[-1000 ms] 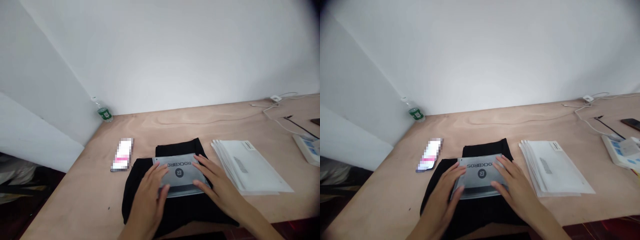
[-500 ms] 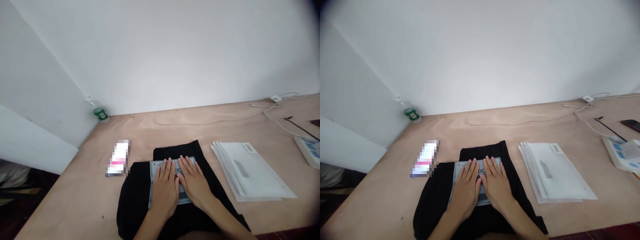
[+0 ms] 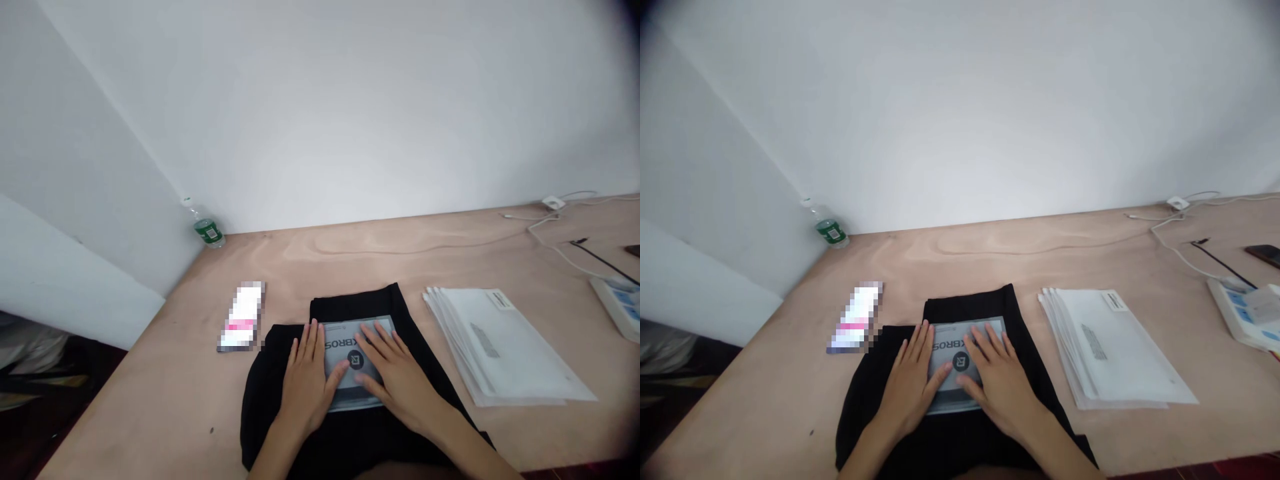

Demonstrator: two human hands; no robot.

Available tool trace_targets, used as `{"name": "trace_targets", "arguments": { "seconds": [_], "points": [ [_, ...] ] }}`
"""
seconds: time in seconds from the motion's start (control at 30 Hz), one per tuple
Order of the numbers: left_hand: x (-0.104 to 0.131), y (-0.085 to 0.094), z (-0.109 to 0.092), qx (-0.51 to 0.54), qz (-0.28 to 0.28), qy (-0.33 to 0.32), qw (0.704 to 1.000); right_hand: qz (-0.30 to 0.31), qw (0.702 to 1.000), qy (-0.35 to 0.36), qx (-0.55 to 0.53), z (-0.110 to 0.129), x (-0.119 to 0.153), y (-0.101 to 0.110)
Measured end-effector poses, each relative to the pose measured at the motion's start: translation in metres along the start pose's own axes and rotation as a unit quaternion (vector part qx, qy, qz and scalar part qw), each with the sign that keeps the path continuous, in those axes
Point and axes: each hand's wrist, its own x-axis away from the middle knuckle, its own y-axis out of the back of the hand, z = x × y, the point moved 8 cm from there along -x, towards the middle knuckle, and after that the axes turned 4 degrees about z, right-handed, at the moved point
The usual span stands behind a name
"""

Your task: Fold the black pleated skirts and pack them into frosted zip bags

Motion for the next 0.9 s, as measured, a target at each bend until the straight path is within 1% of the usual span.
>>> {"name": "trace_targets", "arguments": {
  "seconds": [0.1,0.2,0.33,0.4,0.43,0.5,0.57,0.6,0.63,0.67,0.7,0.77,0.8,0.83,0.87,0.9],
  "points": [
    [0.003,0.003,0.007,0.044,0.003,-0.003,0.999,0.008,0.996,0.086,0.019,0.015,0.02,0.007],
    [0.004,0.012,0.01,0.111,-0.012,0.014,0.994,-0.023,0.991,0.123,0.045,0.024,0.033,0.013],
    [0.01,0.039,0.012,0.2,-0.092,0.04,0.975,-0.099,0.983,0.15,0.046,0.033,0.039,0.023],
    [0.018,0.055,0.012,0.235,-0.136,0.053,0.961,-0.149,0.975,0.162,0.042,0.036,0.039,0.035],
    [0.022,0.064,0.012,0.249,-0.163,0.058,0.953,-0.172,0.97,0.166,0.042,0.037,0.037,0.043],
    [0.034,0.083,0.01,0.269,-0.239,0.062,0.931,-0.215,0.962,0.164,0.044,0.034,0.029,0.066],
    [0.047,0.1,0.006,0.276,-0.322,0.052,0.904,-0.252,0.955,0.144,0.054,0.024,0.012,0.098],
    [0.052,0.106,0.004,0.278,-0.351,0.047,0.893,-0.269,0.953,0.123,0.061,0.017,0.0,0.116],
    [0.056,0.109,0.002,0.28,-0.368,0.043,0.886,-0.285,0.95,0.107,0.069,0.009,-0.013,0.135],
    [0.057,0.109,0.001,0.282,-0.369,0.042,0.885,-0.291,0.95,0.086,0.074,-0.001,-0.027,0.152],
    [0.056,0.106,0.0,0.283,-0.355,0.043,0.89,-0.291,0.951,0.071,0.077,-0.01,-0.041,0.166],
    [0.05,0.094,-0.002,0.277,-0.291,0.043,0.915,-0.299,0.949,0.036,0.09,-0.031,-0.064,0.186],
    [0.047,0.086,-0.003,0.268,-0.252,0.039,0.929,-0.302,0.948,0.015,0.102,-0.042,-0.072,0.191],
    [0.045,0.077,-0.004,0.258,-0.217,0.032,0.941,-0.303,0.946,-0.006,0.116,-0.053,-0.078,0.19],
    [0.043,0.07,-0.005,0.246,-0.19,0.023,0.95,-0.298,0.945,-0.025,0.13,-0.065,-0.081,0.185],
    [0.042,0.064,-0.005,0.234,-0.171,0.014,0.957,-0.288,0.946,-0.039,0.141,-0.076,-0.083,0.175]
  ]
}}
